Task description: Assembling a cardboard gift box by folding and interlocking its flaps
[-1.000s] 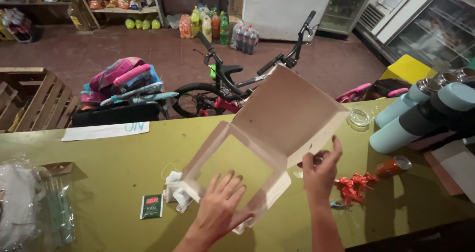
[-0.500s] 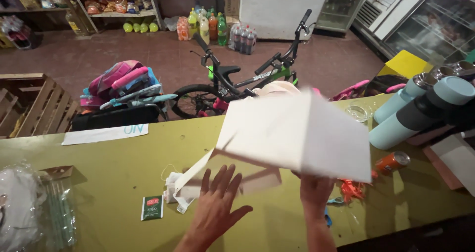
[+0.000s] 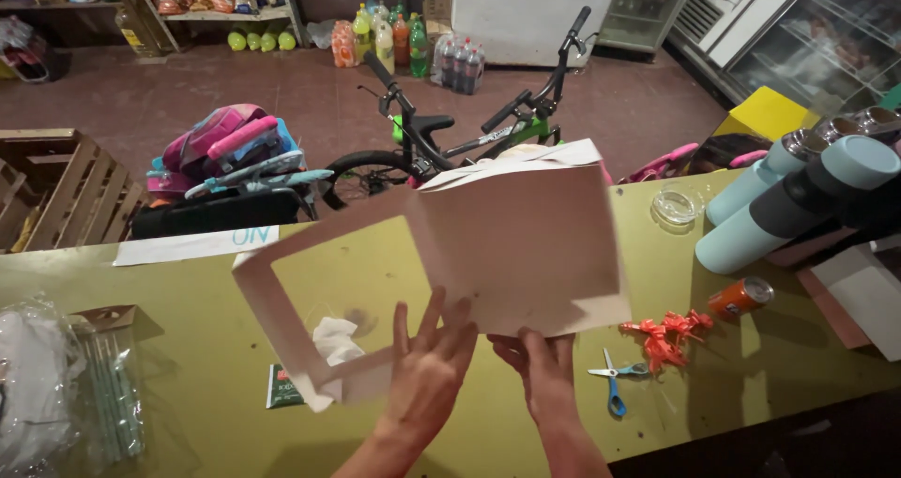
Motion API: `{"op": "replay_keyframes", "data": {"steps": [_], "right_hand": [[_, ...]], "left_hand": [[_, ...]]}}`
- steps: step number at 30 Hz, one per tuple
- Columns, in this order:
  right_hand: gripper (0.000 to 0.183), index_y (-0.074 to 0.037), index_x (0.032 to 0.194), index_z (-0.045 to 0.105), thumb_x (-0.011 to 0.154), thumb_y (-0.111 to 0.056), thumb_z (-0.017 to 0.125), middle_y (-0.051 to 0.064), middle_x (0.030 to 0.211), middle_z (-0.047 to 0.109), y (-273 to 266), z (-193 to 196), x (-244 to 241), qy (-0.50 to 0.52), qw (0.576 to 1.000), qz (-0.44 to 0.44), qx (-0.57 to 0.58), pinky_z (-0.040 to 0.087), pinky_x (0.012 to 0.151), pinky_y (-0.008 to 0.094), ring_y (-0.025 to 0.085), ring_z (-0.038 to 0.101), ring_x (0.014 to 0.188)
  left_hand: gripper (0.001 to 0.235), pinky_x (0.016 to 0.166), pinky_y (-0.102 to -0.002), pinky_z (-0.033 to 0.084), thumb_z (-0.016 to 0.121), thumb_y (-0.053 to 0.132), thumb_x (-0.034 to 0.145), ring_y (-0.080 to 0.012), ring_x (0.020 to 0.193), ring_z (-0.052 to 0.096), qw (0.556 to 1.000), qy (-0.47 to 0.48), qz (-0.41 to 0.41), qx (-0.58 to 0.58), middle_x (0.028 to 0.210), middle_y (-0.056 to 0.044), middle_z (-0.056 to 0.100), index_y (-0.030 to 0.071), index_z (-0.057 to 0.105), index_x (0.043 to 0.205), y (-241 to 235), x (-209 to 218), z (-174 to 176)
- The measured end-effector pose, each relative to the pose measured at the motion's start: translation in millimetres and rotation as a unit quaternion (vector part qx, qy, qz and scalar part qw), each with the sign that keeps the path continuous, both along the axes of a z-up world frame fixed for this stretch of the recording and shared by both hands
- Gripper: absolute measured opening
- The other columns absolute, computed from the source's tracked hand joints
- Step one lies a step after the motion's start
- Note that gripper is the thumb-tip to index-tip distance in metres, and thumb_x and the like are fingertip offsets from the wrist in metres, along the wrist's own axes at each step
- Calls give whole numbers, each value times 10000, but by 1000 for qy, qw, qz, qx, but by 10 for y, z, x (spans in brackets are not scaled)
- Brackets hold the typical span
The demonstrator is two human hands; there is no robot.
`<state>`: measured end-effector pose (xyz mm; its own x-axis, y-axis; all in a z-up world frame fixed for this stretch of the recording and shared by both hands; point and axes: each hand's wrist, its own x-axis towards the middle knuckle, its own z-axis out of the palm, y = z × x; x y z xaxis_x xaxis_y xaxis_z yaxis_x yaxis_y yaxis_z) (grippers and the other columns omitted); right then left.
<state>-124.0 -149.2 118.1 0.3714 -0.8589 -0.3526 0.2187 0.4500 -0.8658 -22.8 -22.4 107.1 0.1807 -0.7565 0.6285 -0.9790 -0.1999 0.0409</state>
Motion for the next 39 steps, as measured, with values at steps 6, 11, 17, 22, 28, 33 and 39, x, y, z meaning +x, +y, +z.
{"op": "replay_keyframes", "data": {"steps": [6, 11, 17, 22, 28, 33, 39], "right_hand": [[450, -170, 1346, 467, 928, -11, 519, 179, 1101, 700, 84, -136, -29, -39, 998, 50, 18, 573, 675, 343, 464, 770, 913], [200, -109, 1132, 512, 954, -78, 600, 171, 989, 678, 22, -175, -85, -44, 997, 65, 17, 595, 630, 376, 468, 785, 893], [427, -64, 1303, 570, 899, -122, 693, 104, 965, 679, -288, 90, -372, 116, 882, 124, -439, 662, 601, 274, 227, 757, 728], [495, 0, 1277, 662, 866, -233, 811, 141, 1267, 681, -557, 580, -274, 176, 543, 49, -820, 453, 1084, 424, 318, 569, 1231], [235, -211, 1052, 725, 875, -362, 759, -47, 888, 732, -895, 469, -74, 239, 587, 260, -729, 372, 1051, 444, 176, 695, 941], [112, -222, 1014, 718, 926, -289, 704, -55, 889, 744, -904, 398, -79, 232, 646, 285, -669, 350, 1033, 396, 161, 718, 972], [140, -192, 1058, 708, 957, -283, 677, -28, 858, 710, -881, 429, -147, 185, 644, 283, -686, 346, 1018, 406, 175, 717, 943]], "left_hand": [[114, 1111, -793, 284, 776, 25, 827, -510, 1340, 524, 999, 18, -18, -22, 998, -121, 775, 63, 684, 882, -99, 23, 209], [133, 1119, -735, 366, 782, -42, 775, -503, 1165, 666, 1000, 1, -8, -7, 808, -133, 765, 43, 701, 838, -162, 46, 417], [123, 1155, -712, 300, 697, -41, 790, -396, 1080, 688, 998, 28, -40, 39, 707, -102, 740, 82, 707, 792, -114, 537, 827], [133, 1120, -721, 240, 692, 193, 900, -192, 882, 705, 965, 123, -102, 206, 785, 17, 773, 262, 790, 844, -191, 973, 886], [319, 1081, -648, 389, 722, 294, 892, -301, 1014, 721, 969, 59, -125, 205, 964, -49, 773, 234, 618, 1187, -295, 1053, 690], [251, 1111, -628, 392, 817, 222, 754, -312, 1217, 615, 980, -95, -174, 8, 1139, -63, 667, 223, 696, 974, -272, 875, 597], [346, 1124, -537, 429, 818, 365, 748, -261, 1136, 633, 975, -99, -198, -5, 1048, -40, 692, 170, 678, 997, -174, 768, 554]]}}
